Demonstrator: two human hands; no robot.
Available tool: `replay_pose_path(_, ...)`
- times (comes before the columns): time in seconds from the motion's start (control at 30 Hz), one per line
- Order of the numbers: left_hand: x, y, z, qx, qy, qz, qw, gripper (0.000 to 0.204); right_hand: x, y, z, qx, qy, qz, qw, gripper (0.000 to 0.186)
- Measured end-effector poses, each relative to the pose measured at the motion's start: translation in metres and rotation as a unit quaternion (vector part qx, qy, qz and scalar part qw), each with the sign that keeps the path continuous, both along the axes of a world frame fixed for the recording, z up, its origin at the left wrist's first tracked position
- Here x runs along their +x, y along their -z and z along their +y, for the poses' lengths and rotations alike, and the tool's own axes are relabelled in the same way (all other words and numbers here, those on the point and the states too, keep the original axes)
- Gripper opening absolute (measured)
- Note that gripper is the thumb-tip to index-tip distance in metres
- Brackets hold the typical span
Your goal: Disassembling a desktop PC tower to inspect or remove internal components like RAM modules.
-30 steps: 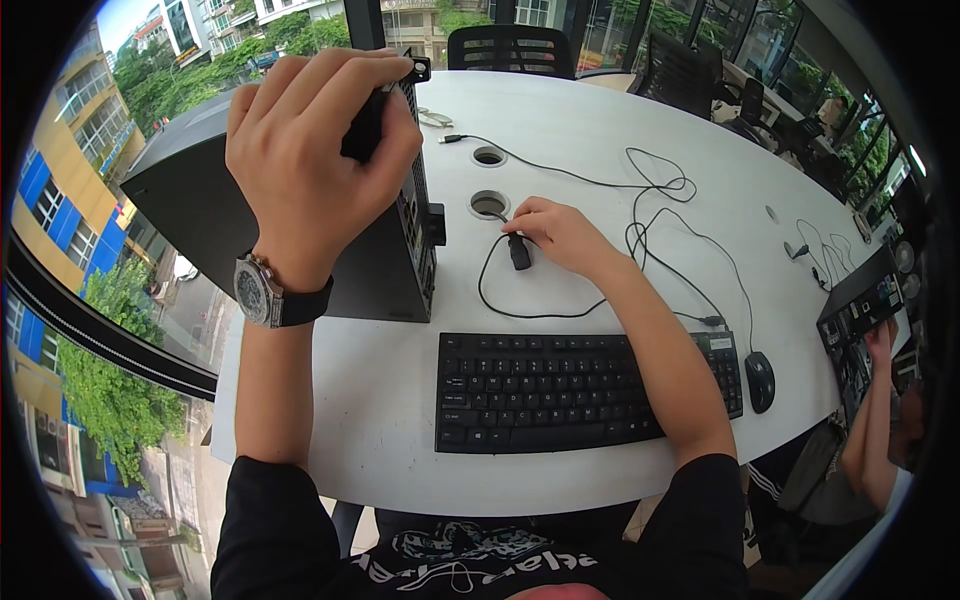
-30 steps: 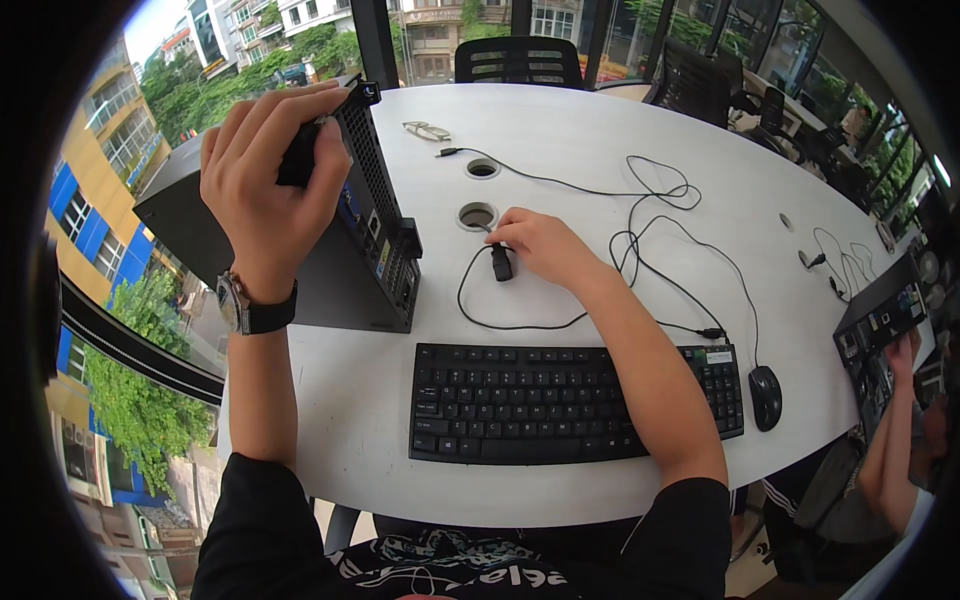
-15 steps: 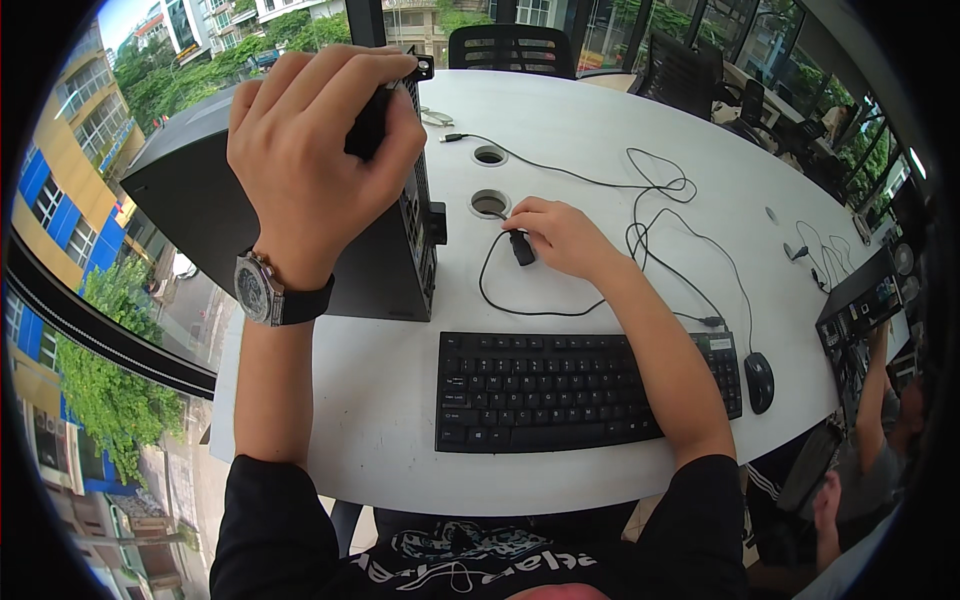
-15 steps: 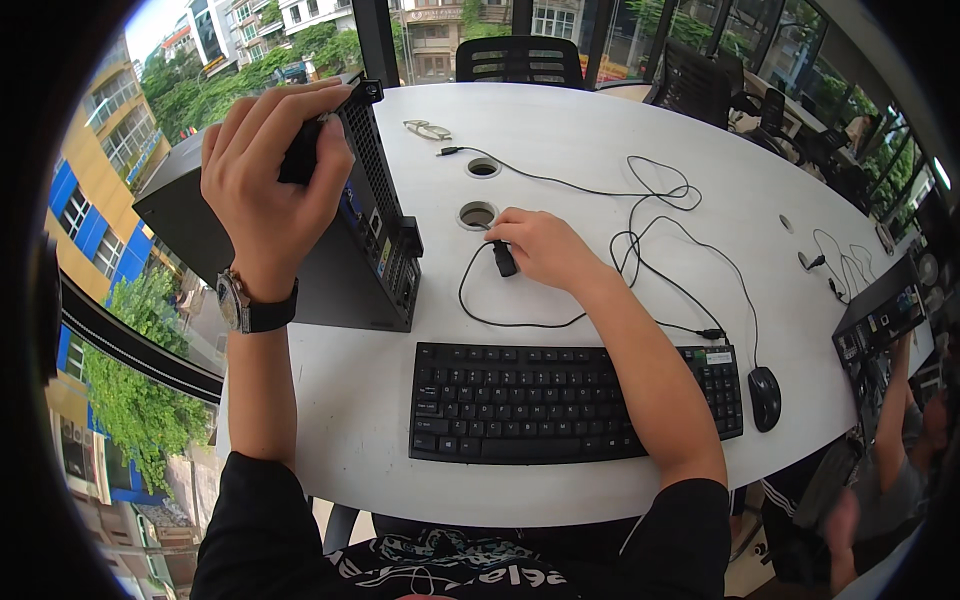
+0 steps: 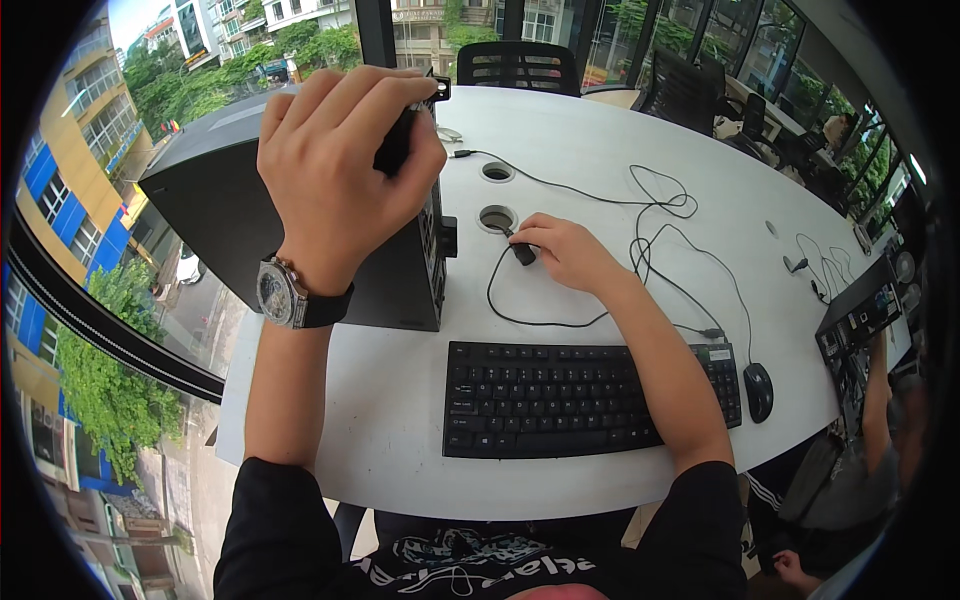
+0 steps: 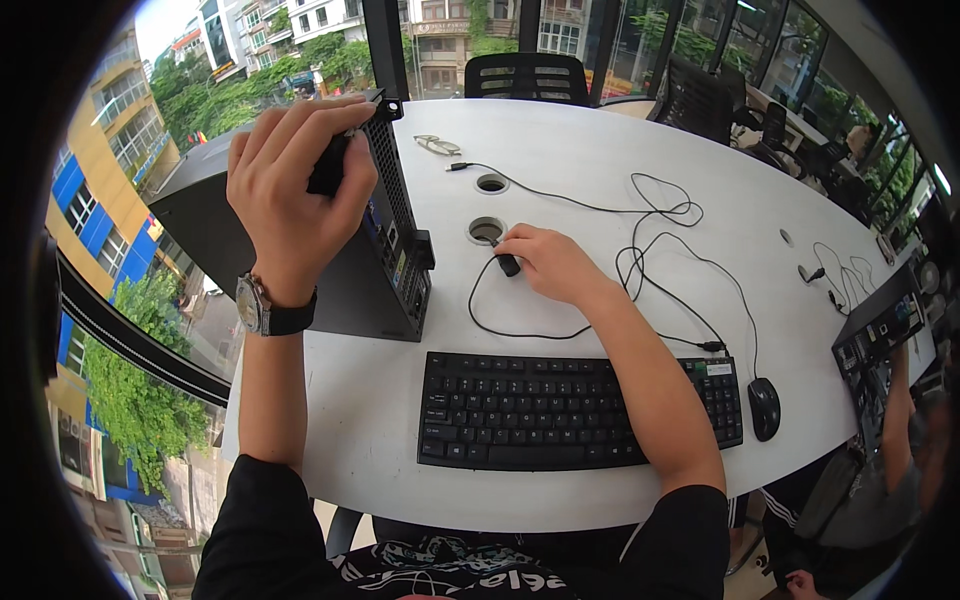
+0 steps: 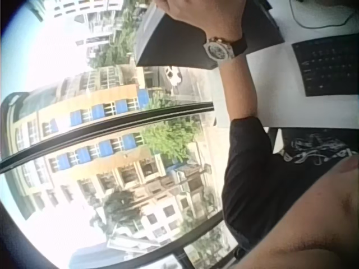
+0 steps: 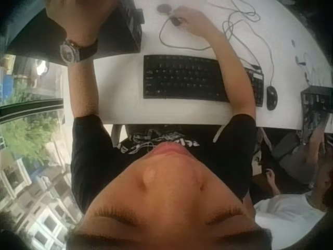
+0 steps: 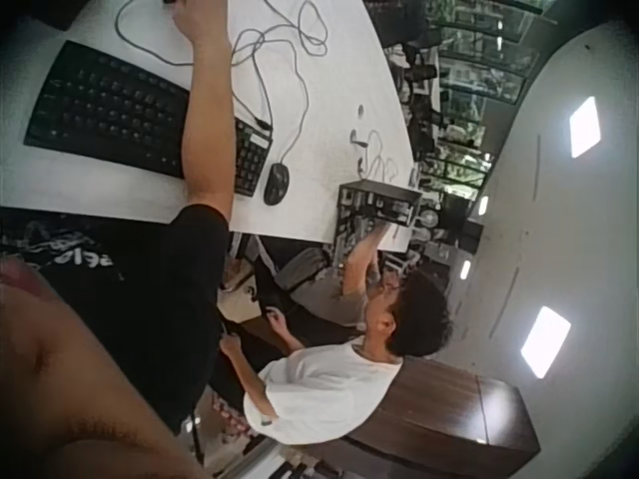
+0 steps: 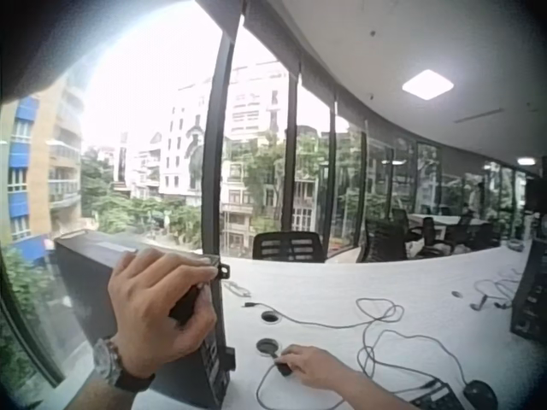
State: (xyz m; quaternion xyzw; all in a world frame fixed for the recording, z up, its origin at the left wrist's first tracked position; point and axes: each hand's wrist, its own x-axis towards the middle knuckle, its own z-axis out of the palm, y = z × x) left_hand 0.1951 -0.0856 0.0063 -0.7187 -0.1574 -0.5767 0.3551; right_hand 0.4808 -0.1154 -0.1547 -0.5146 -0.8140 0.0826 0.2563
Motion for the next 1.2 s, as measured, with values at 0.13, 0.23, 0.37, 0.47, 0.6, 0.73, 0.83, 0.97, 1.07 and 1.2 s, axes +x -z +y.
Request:
replay_pose_path(0.13, -0.002, 0.000, -0.001, -0.005, -0.005, 0.001, 1.000, 0.015, -0.007, -0.004, 0.000, -0.038, 0.021, 0.016, 0.999, 0.032)
replay_pose_path(0.23, -0.001, 0.000, 0.000, -0.004, -0.004, 0.001, 1.000, 0.015, -0.008, -0.003, -0.001, -0.061, 0.035, 0.023, 0.997, 0.025)
replay_pose_path(0.37, 0.000, 0.000, 0.002, 0.001, 0.002, -0.002, 1.000, 0.015, -0.011, -0.002, 0.000, -0.064, 0.043, 0.028, 0.997, 0.025)
replay_pose_path(0.47, 0.000, 0.000, 0.003, 0.011, 0.006, -0.002, 1.000, 0.014, -0.011, -0.004, 0.002, -0.058, 0.054, -0.005, 0.997, 0.022)
replay_pose_path(0.6, -0.003, 0.001, 0.003, 0.007, 0.002, 0.001, 1.000, 0.014, -0.012, -0.011, -0.002, -0.044, 0.018, -0.025, 0.999, 0.019)
replay_pose_path(0.73, -0.001, 0.001, 0.004, 0.010, 0.003, 0.000, 1.000, 0.014, -0.008, -0.013, -0.001, -0.055, -0.016, -0.003, 0.998, 0.014)
replay_pose_path(0.83, -0.003, 0.002, -0.007, -0.055, -0.020, 0.015, 0.998, 0.016, -0.003, -0.008, 0.003, -0.080, 0.003, 0.036, 0.996, 0.013)
replay_pose_path(0.97, -0.001, 0.001, 0.005, 0.013, 0.003, 0.001, 1.000, 0.014, -0.007, -0.007, 0.003, -0.114, 0.019, 0.078, 0.990, 0.014)
replay_pose_path(1.07, -0.001, 0.001, 0.006, 0.016, 0.006, 0.000, 1.000, 0.014, -0.010, -0.010, 0.000, -0.119, 0.041, 0.075, 0.989, 0.015)
replay_pose_path(1.2, -0.001, 0.002, 0.005, 0.014, 0.003, 0.001, 1.000, 0.014, -0.007, -0.007, -0.001, -0.111, 0.024, 0.065, 0.991, 0.015)
